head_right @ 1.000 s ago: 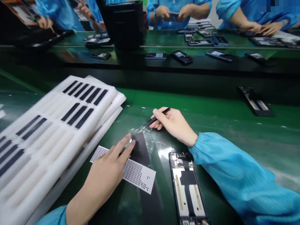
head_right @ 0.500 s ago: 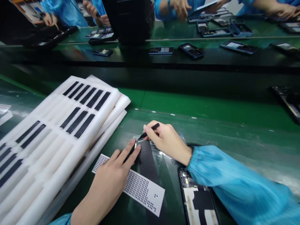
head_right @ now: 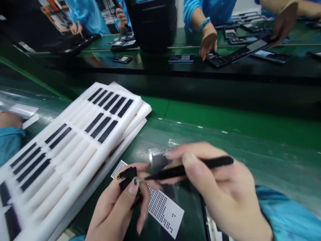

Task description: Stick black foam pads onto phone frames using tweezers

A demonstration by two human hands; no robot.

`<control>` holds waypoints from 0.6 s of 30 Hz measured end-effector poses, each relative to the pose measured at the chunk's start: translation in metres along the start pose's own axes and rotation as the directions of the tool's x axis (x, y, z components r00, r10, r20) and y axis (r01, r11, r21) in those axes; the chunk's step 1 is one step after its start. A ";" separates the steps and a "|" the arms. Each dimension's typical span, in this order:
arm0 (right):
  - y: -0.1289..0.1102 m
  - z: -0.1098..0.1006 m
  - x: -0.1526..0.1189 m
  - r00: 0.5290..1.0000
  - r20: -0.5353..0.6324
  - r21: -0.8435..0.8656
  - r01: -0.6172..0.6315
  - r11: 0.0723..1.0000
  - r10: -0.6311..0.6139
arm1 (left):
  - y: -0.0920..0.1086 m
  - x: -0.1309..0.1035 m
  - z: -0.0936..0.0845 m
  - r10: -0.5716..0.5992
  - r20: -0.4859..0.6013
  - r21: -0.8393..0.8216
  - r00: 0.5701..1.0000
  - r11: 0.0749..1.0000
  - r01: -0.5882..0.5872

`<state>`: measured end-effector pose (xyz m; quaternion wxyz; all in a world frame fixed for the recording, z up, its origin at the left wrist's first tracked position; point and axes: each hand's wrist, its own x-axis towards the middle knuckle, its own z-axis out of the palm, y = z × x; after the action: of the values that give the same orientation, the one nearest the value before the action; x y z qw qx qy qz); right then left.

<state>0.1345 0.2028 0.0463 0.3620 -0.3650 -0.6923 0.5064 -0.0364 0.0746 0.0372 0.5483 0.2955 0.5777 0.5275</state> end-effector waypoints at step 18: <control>-0.014 0.008 -0.030 0.997 -0.017 0.003 0.079 0.997 -0.078 | 0.007 -0.025 0.018 -0.031 0.247 -0.555 0.968 0.815 0.167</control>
<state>0.1400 0.1703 0.0546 0.3881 -0.3412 -0.7021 0.4900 -0.0149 0.0583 0.0547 0.7007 0.1452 0.3413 0.6095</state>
